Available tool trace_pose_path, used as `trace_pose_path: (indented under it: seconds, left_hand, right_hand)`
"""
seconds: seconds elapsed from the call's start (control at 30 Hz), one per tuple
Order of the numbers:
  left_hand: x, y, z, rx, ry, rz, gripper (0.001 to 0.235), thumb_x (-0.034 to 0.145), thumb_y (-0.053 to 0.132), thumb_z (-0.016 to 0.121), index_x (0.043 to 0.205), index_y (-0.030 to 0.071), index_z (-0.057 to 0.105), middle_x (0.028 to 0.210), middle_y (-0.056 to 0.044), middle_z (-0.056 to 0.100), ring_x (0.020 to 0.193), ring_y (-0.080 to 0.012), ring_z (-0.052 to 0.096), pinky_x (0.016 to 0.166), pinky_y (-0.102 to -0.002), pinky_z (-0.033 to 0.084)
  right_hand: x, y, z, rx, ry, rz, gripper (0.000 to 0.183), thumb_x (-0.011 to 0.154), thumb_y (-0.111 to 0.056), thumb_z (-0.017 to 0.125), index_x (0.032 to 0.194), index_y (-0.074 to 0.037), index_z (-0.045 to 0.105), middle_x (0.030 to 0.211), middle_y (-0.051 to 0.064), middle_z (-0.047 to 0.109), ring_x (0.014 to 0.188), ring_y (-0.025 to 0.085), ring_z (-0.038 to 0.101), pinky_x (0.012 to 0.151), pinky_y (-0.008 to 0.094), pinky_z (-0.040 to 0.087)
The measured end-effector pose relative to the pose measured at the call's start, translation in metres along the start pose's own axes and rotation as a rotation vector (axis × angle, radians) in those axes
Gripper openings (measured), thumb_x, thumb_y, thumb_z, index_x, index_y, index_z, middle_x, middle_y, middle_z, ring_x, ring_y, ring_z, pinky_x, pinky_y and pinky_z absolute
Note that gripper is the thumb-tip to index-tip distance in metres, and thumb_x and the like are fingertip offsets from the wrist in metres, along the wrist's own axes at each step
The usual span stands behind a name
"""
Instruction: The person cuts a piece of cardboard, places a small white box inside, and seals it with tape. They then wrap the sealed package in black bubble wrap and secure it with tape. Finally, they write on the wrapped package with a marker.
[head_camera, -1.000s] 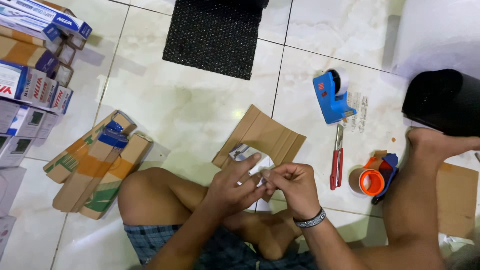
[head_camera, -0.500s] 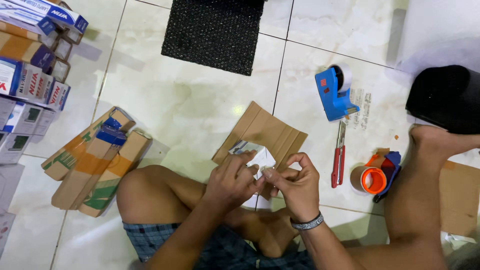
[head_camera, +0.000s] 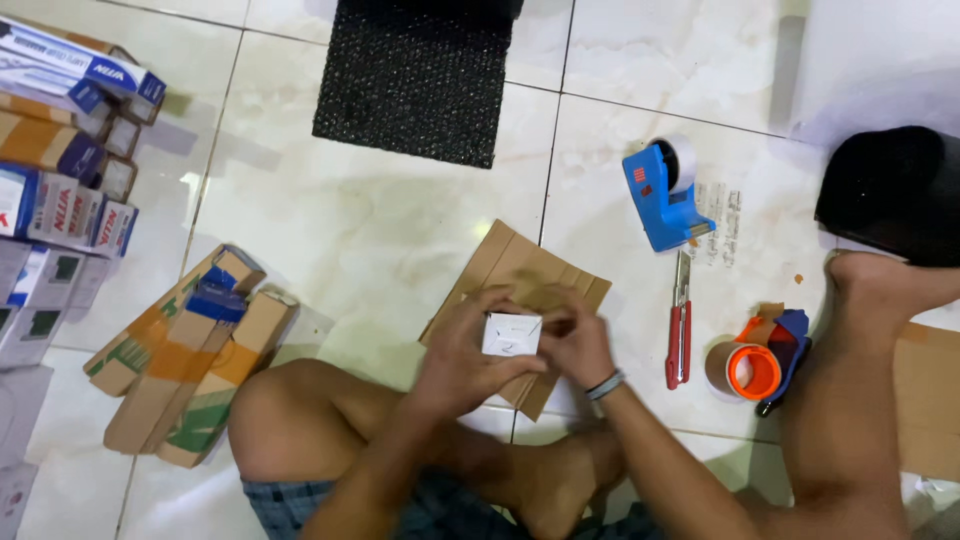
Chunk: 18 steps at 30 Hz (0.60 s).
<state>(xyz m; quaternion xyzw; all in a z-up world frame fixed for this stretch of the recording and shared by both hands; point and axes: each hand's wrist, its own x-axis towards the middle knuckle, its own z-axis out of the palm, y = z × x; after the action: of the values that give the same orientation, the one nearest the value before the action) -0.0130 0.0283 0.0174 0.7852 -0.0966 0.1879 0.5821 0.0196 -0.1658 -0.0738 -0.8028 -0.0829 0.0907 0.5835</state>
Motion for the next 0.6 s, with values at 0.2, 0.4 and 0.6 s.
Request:
trace_pose_path:
  seconds: [0.2,0.4,0.6]
  left_hand:
    - [0.015,-0.014,0.006,-0.425,-0.139,-0.143,0.037,0.067,0.01,0.079,0.094,-0.002,0.056,0.085,-0.015,0.059,0.074,-0.0208,0.056,0.063,-0.032,0.045]
    - [0.02,-0.018,0.041,-0.372,-0.004,0.08,0.065,0.055,0.012,0.09,0.095,0.002,0.04,0.087,-0.014,0.051,0.079,-0.0257,0.054,0.068,-0.034,0.047]
    - [0.013,-0.021,0.041,0.183,0.09,0.291,0.057,0.068,0.03,0.081,0.102,-0.006,0.053,0.099,-0.021,0.056,0.09,-0.0341,0.061,0.078,-0.041,0.053]
  right_hand:
    - [0.076,0.056,-0.174,-0.43,0.716,0.113,0.046,0.08,-0.005,0.074,0.121,-0.011,0.055,0.095,0.012,0.066,0.087,0.025,0.064,0.075,0.036,0.051]
    - [0.116,0.047,-0.193,-0.077,0.425,0.663,0.046,0.081,-0.04,0.075,0.108,-0.004,0.063,0.104,0.02,0.061,0.11,0.04,0.054,0.088,0.066,0.037]
    - [0.132,0.043,-0.198,-0.448,0.409,0.671,0.035,0.07,-0.05,0.081,0.081,-0.018,0.071,0.083,0.004,0.068,0.093,0.032,0.063,0.082,0.051,0.048]
